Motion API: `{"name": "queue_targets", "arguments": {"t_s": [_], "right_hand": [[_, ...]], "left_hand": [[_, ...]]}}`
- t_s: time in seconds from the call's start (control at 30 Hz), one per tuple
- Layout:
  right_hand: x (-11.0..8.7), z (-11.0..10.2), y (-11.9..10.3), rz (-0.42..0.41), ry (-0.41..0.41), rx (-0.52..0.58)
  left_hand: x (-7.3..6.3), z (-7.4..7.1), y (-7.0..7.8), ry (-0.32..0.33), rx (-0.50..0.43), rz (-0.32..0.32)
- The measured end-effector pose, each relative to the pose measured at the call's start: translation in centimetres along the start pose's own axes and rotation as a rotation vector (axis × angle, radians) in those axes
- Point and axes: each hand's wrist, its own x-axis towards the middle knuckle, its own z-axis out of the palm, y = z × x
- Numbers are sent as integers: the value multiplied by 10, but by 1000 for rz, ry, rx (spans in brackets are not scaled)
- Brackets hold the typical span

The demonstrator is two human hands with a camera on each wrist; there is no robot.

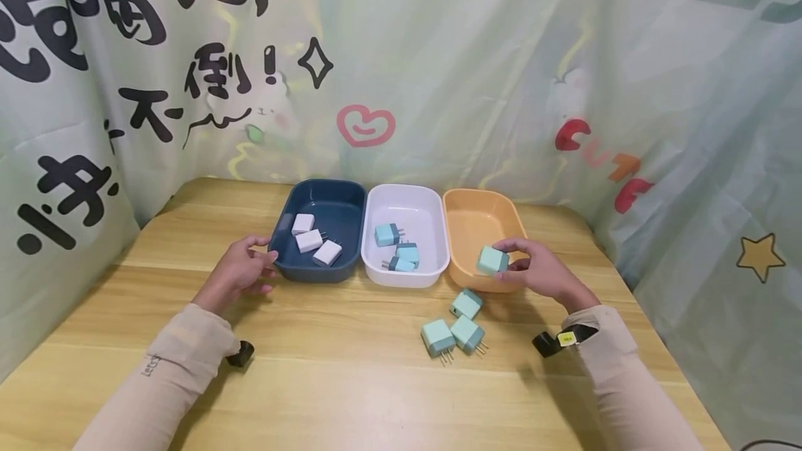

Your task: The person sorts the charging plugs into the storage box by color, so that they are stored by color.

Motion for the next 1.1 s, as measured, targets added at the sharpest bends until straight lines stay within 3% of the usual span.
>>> {"name": "queue_targets", "arguments": {"t_s": [0.53, 1.1], "right_hand": [[25, -4, 3, 51, -8, 6], [53, -5, 3, 53, -5, -42]], "left_hand": [[2, -2, 0, 8, 6, -6], [1, -2, -1, 9, 7, 7]]}}
